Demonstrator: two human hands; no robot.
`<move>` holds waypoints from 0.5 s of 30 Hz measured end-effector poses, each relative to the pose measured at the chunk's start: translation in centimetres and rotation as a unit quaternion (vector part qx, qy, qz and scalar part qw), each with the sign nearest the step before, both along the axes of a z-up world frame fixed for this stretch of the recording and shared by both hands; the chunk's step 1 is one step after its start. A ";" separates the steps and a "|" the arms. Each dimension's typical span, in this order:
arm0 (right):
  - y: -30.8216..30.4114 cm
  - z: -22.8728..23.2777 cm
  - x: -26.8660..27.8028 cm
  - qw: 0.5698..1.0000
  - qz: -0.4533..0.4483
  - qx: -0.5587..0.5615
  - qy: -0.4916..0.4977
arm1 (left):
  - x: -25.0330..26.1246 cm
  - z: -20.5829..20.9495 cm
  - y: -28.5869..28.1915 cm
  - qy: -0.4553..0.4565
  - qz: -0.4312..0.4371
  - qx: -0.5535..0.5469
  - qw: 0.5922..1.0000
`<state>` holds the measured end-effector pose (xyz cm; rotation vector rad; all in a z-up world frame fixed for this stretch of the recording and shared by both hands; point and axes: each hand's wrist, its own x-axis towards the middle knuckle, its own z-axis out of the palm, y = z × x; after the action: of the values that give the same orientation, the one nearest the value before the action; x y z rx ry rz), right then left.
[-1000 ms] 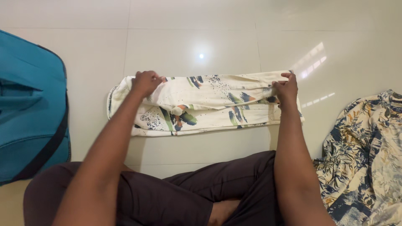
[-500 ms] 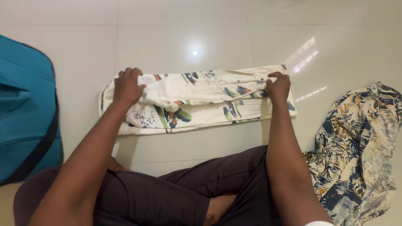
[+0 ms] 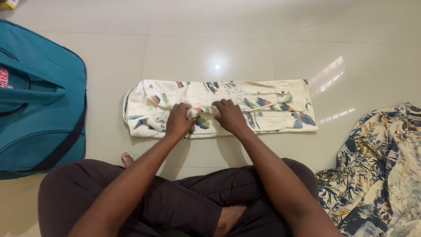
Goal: The person buttons a patterned shirt by hand and then folds it into a small rectangle on the floor.
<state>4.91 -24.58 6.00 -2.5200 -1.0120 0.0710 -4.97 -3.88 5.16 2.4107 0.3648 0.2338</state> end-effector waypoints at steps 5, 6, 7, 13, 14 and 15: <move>-0.5 0.6 1.9 0.994 -0.052 -0.017 0.094 | 0.6 -1.3 0.5 0.058 0.010 -0.040 0.997; -0.6 1.0 2.0 0.994 -0.063 0.007 0.094 | 0.8 -1.2 0.4 0.061 0.017 -0.032 0.997; -0.8 1.4 2.0 0.992 -0.073 0.030 0.094 | 0.7 -1.1 0.2 0.064 0.024 -0.025 0.997; -1.3 2.4 2.0 0.996 0.002 0.052 0.079 | 0.2 -2.0 -1.4 -0.059 -0.060 0.198 0.977; -1.5 2.2 2.3 0.992 0.026 0.022 0.118 | 0.1 -2.2 -1.5 -0.034 -0.067 0.199 0.977; -1.8 1.9 2.7 0.986 0.049 -0.008 0.158 | 0.0 -2.2 -1.5 -0.009 -0.077 0.201 0.977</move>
<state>7.57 -26.42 7.94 -2.3710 -1.0034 0.4928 -4.97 -5.36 2.97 2.8161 0.1283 0.2820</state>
